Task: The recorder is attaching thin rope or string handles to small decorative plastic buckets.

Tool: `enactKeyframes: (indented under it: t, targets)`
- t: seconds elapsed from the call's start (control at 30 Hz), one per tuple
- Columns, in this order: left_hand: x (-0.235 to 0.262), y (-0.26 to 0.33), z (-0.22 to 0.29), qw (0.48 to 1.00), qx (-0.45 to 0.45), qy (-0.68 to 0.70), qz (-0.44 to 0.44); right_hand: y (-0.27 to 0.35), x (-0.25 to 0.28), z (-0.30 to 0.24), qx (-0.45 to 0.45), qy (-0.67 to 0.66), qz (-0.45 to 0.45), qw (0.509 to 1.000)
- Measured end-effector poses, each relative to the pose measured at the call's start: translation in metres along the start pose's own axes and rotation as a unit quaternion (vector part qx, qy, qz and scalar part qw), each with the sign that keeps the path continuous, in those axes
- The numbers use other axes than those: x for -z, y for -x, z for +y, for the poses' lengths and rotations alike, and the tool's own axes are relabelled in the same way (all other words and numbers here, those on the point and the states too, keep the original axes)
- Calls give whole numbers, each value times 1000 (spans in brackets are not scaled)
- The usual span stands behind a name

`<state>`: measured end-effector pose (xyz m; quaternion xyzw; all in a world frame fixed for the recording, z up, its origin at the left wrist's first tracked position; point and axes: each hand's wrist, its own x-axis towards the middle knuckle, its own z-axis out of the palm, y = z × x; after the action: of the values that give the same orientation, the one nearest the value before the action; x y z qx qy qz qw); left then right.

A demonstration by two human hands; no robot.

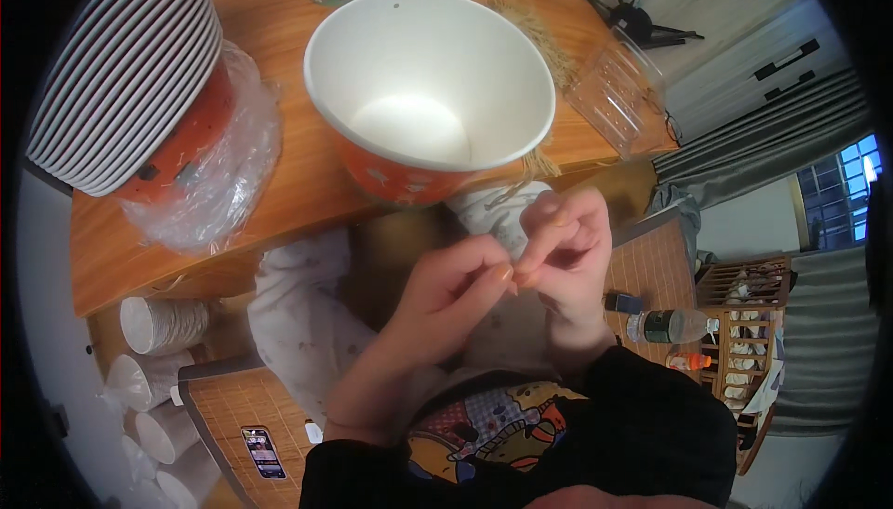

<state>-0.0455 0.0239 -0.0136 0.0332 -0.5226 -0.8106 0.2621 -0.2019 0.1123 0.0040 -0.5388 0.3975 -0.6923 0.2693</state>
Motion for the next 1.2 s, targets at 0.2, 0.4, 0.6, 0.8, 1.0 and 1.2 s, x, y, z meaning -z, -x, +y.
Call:
enactKeyframes:
  t: [0.2,0.4,0.6,0.8,1.0,1.2]
  targets:
    - [-2,7,7,999,22,33,-15,-4,-6,0,-10,-75,5,997]
    - [-5,7,9,1000,12,26,9,-7,-11,-6,-34,-97,23,994]
    - [-4,6,8,1000,4,10,14,-7,-8,-5,-44,-42,6,998]
    - [-1,6,7,1000,16,3,9,-11,-5,-2,-35,-30,22,999]
    - [-2,7,7,1000,11,6,13,-15,-8,-4,-27,-24,27,999]
    - [-1,7,9,999,-6,-30,19,-19,-9,-4,-12,-17,24,999]
